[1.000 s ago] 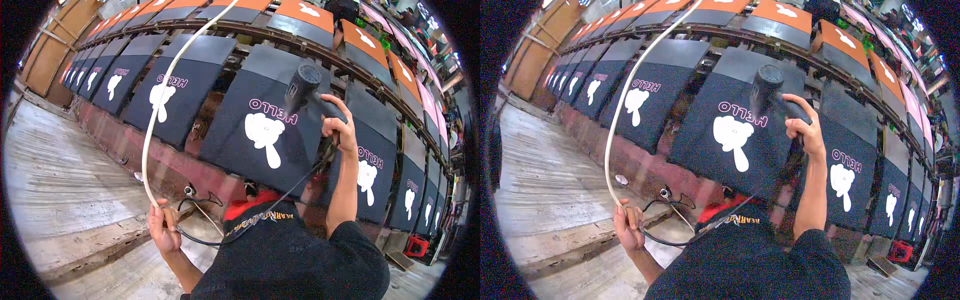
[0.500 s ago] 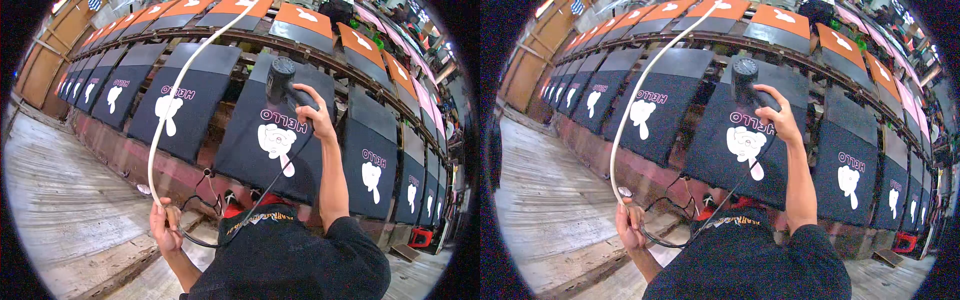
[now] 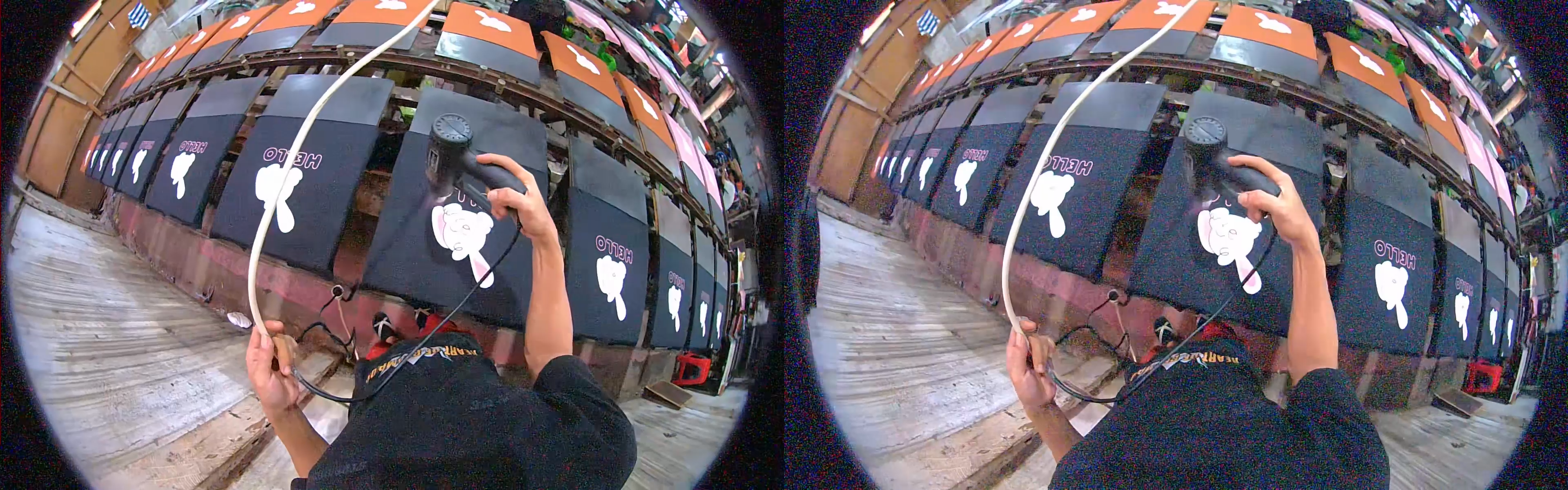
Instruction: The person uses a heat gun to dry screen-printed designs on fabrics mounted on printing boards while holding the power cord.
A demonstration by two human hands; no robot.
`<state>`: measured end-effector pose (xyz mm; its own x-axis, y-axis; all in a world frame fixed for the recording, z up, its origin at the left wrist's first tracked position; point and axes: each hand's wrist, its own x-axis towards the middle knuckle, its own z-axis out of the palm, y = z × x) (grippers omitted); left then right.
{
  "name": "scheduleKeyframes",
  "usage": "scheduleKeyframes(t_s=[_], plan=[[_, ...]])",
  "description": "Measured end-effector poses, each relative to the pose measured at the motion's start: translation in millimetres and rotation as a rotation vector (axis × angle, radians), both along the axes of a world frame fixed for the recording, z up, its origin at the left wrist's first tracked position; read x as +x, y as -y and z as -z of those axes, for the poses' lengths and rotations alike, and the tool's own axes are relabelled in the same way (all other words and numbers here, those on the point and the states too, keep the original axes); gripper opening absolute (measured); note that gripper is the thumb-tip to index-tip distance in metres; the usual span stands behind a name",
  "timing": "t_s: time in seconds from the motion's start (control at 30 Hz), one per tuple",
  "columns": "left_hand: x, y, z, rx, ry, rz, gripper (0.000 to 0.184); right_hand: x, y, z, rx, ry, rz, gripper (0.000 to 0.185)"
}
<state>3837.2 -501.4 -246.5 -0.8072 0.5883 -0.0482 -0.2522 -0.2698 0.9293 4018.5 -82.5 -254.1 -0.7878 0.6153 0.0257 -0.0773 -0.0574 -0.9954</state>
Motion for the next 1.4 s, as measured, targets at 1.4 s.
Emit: scheduleKeyframes(t_s=[1.4], plan=[[-6, -18, -3, 0.017, 0.025, 0.009, 0.028, 25, -31, -1, 0.015, 0.008, 0.103, 0.058]])
